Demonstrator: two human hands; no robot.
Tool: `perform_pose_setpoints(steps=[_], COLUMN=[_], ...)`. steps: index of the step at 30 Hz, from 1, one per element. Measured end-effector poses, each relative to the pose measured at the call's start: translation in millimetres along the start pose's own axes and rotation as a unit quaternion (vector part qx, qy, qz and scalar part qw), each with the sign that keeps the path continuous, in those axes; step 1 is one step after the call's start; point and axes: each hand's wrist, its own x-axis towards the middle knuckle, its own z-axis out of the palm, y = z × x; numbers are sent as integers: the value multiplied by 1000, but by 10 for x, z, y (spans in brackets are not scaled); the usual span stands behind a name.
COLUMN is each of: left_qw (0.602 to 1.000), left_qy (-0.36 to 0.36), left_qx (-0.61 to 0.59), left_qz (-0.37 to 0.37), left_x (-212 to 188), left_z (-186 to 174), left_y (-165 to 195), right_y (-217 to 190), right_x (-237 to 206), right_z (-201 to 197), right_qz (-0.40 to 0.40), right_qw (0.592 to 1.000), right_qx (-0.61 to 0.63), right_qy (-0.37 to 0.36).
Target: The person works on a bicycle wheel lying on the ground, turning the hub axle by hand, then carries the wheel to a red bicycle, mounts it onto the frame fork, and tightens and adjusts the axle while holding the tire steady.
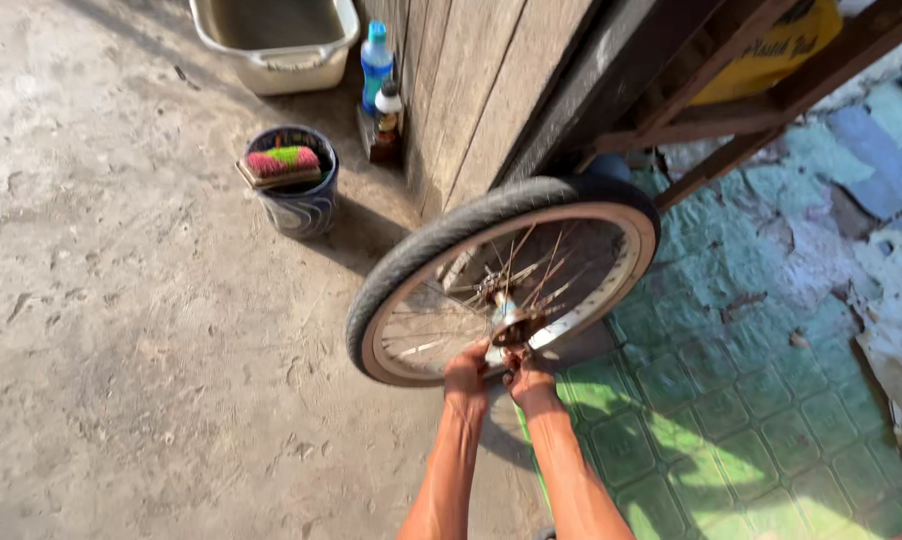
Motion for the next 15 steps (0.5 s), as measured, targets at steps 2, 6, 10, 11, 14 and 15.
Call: perform_pose_setpoints(steps=[2, 6, 10, 11, 14, 15], left_qw=[999, 994, 992, 996, 998, 996], left_qy=[-17, 36, 45, 28, -31, -53], left_qx=[1, 46, 65, 28, -36, -57], left_qz=[-39, 92, 102, 81, 52, 53], left_x=[-18, 33, 82, 91, 95, 99], left_z=[12, 62, 19, 1, -11, 1], left_y=[-16, -62, -79, -91, -138, -148], right_y=[5, -1, 1, 0, -23, -34], right_x=[4, 15, 80, 103, 154, 162], right_z=[-52, -152, -174, -175, -164, -162], right_qz=[11, -16, -5, -9, -8, -10], right_qw=[999, 997, 998, 999, 995, 990], right_qx=[5, 48, 39, 13, -98, -143], right_qy=[-38, -59, -50, -37, -9, -4])
